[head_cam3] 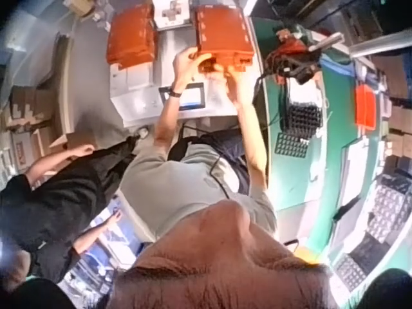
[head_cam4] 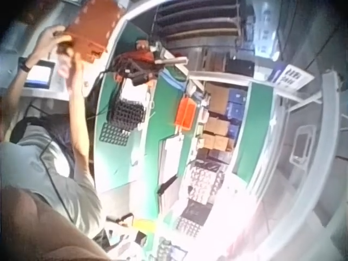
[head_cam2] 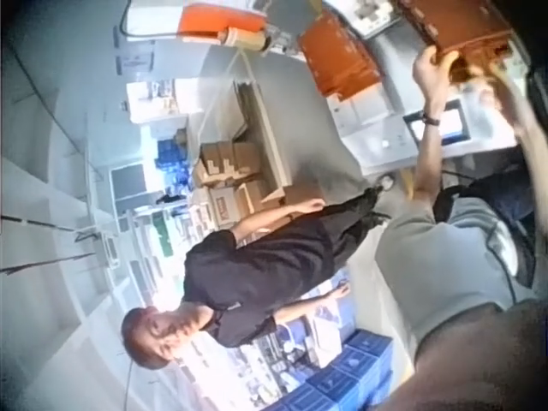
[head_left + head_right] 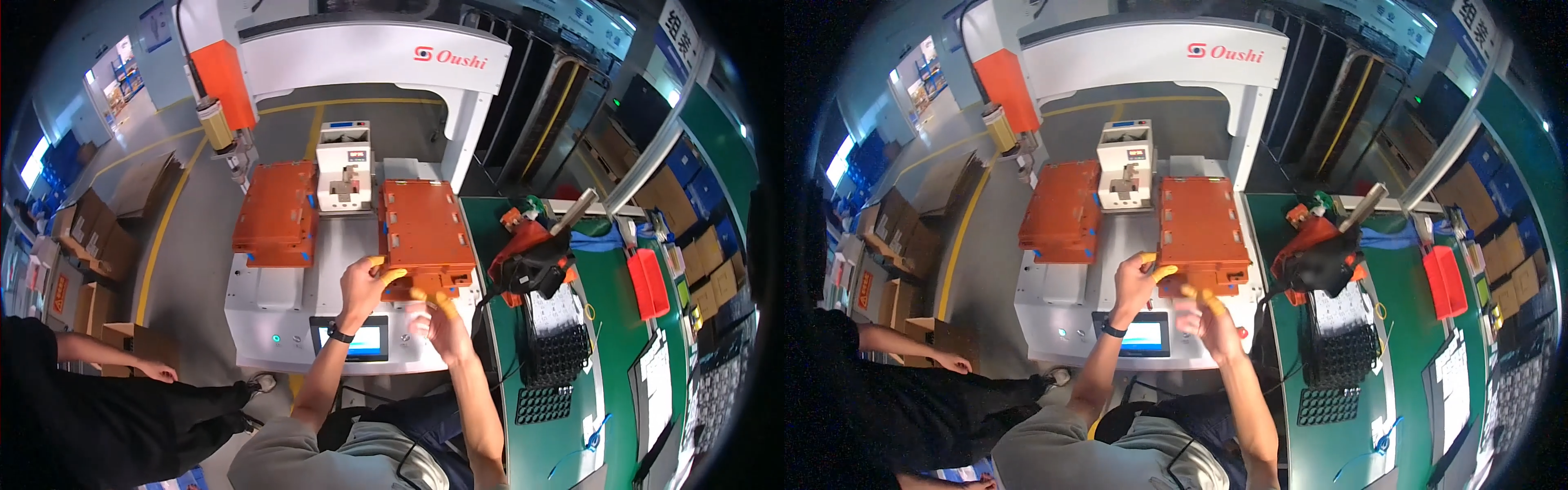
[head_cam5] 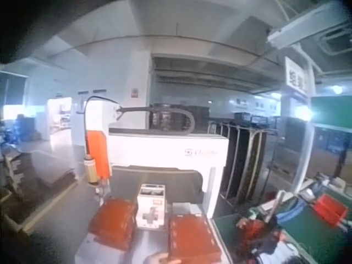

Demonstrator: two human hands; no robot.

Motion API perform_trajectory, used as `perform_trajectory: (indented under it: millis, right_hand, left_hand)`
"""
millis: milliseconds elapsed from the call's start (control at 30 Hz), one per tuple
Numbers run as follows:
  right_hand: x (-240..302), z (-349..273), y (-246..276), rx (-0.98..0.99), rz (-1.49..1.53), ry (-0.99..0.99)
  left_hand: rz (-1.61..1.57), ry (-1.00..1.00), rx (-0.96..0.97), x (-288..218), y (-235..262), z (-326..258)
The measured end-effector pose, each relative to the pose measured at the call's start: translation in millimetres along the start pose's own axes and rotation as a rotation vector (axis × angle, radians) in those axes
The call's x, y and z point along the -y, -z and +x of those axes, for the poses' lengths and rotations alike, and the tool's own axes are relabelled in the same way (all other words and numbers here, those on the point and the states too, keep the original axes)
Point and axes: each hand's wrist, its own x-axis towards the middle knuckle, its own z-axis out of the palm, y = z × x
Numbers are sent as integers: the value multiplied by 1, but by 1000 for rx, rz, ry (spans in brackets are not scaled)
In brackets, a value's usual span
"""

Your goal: Assembling small electronic components into plastic fixtures and using a testing machine to process them.

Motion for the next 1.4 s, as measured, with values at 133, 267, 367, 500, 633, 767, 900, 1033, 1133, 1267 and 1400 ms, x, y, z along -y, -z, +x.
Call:
perform_trajectory:
  millis: [133, 267, 367, 500, 633, 767, 900, 1033, 1133, 1267, 1400]
  right_hand:
    - [-27, -62, 16, -51, 33, -35]
    - [-46, -105, 36, -202, 86, 11]
    - [-62, -117, 55, -254, 110, 46]
    - [-91, -107, 84, -412, -211, 81]
    - [-146, -71, 100, -488, -1141, 448]
    - [-195, -42, 103, -340, -1555, 451]
    - [-222, -37, 127, -410, -1564, 518]
    - [-214, -43, 114, -392, -1547, 488]
    - [-207, -47, 108, -382, -1611, 479]
    - [-200, -51, 101, -422, -1739, 485]
    - [-183, -60, 98, -387, -1604, 395]
  left_hand:
    - [110, -70, -63, 20, -15, -14]
    - [413, -235, -78, -19, -16, -31]
    - [487, -487, 93, -57, -39, -31]
    - [749, -599, 181, -34, -82, -19]
    - [694, -618, 149, -31, -82, -19]
    - [612, -571, 90, -22, -84, -31]
    - [517, -516, 110, -1, -82, -90]
    - [363, -257, 81, 101, -75, -185]
    - [412, -125, 64, 168, -52, -258]
    - [393, -83, 208, 211, -31, -311]
    - [412, -58, 240, 203, -38, -302]
